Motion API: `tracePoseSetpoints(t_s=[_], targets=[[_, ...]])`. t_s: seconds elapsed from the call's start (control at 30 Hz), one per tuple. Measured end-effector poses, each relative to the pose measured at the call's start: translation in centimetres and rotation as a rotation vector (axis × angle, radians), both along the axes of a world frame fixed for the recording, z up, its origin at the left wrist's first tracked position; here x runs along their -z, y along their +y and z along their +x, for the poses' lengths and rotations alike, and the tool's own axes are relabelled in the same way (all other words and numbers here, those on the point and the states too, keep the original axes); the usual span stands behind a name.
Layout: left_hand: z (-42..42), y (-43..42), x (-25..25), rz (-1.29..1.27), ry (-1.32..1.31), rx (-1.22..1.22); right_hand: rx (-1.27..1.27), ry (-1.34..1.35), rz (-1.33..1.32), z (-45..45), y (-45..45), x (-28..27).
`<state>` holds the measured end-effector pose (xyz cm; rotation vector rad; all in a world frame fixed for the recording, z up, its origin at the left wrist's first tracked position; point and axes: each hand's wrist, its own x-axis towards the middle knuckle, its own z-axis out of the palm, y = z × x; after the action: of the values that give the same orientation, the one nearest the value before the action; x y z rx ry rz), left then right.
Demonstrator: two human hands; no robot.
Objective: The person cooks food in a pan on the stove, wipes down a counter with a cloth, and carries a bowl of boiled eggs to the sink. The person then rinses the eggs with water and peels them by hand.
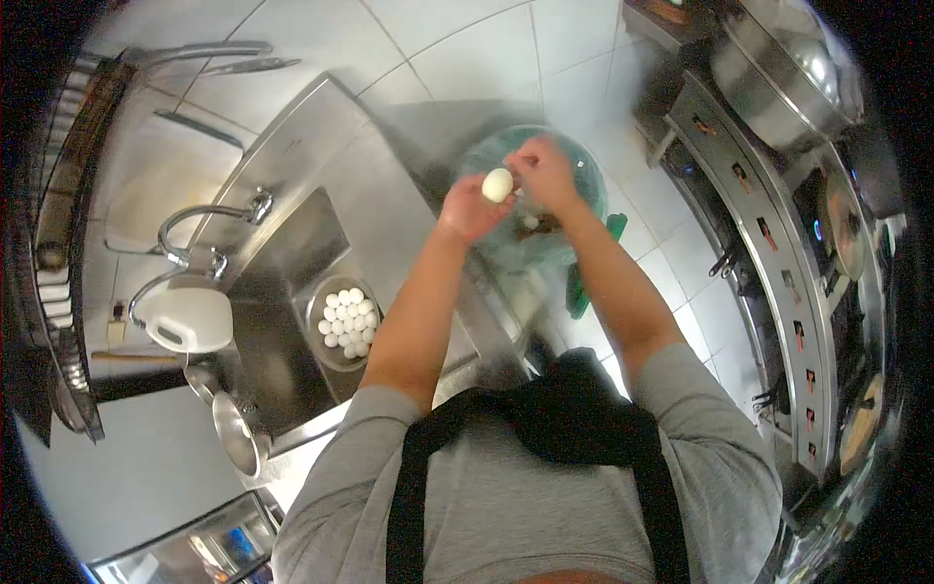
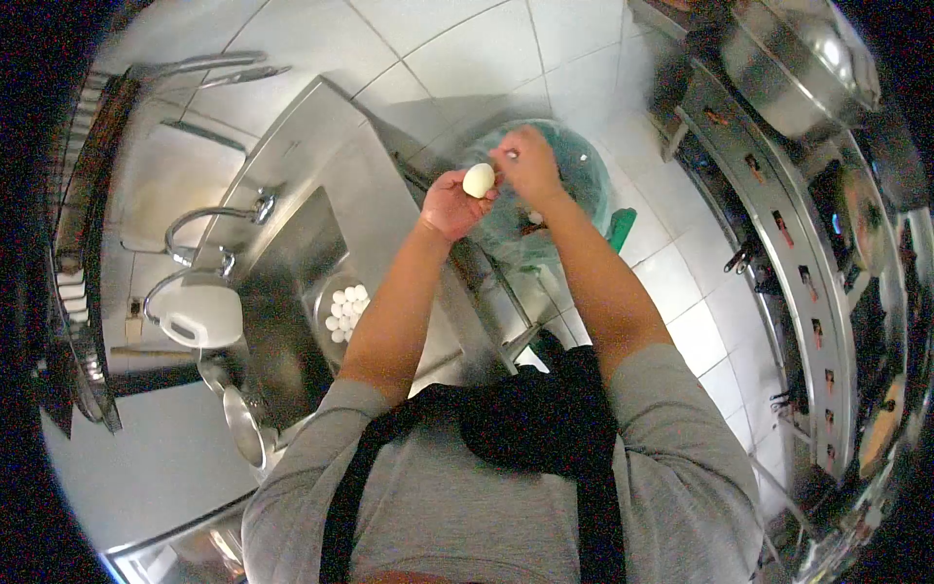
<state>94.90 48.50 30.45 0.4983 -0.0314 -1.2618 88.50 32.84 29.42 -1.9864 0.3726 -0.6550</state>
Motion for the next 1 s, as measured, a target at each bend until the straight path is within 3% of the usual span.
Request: tracePoseSetpoints(t_s=[0.03, 0.13, 0.23, 0.27, 0.43, 0.53, 0.63, 0.73, 0.83, 0.9, 1.0], targets=[[-0.5, 0.1, -0.7, -0.011, 0.021, -0.033, 0.021, 0.093, 0.02, 0.1, -0.4, -0.1], [-1.0, 1.1, -0.7, -0.021, -0.056, -0.102, 0.018, -0.056, 0.013, 0.1, -0.6, 1.1], [-2.5, 1.6, -3.3, 0.114, -0.196, -0.208, -0.076, -0.123, 0.083, -1.7, 2.0, -3.1], [-3.0, 1.9, -4.4, 0.183, -0.237, -0.253, -0.099, -0.181, -0.014, -2.2, 2.6, -3.5], [-2.5, 4.8, -3.2, -0.009, -0.219, -0.182, -0.197, -0.384, -0.391, -2.9, 5.7, -5.3], [-2.9, 6.5, -3.2, 0.006, -0.187, -0.174, -0.332, -0.311, -0.394, -1.6, 6.1, -4.1], [-3.2, 8.7, -4.1, 0.013, -0.144, -0.223, -0.057, -0.19, -0.284, 0.1, 6.7, -4.4], [-3.0, 11.2, -4.1, -0.012, -0.038, -0.266, -0.174, -0.27, 0.011, 0.2, 10.5, -6.8], [-2.1, 12.4, -1.3, -0.203, 0.016, -0.309, -0.359, -0.512, -0.467, -0.3, 15.8, -8.4], [-3.5, 13.8, -5.0, 0.087, -0.067, -0.522, -0.44, -0.501, -0.373, 0.3, 18.1, -7.6], [-0.5, 19.2, -1.9, -0.242, -0.152, -0.178, -0.487, -0.238, -0.239, 2.3, 20.1, -7.1]])
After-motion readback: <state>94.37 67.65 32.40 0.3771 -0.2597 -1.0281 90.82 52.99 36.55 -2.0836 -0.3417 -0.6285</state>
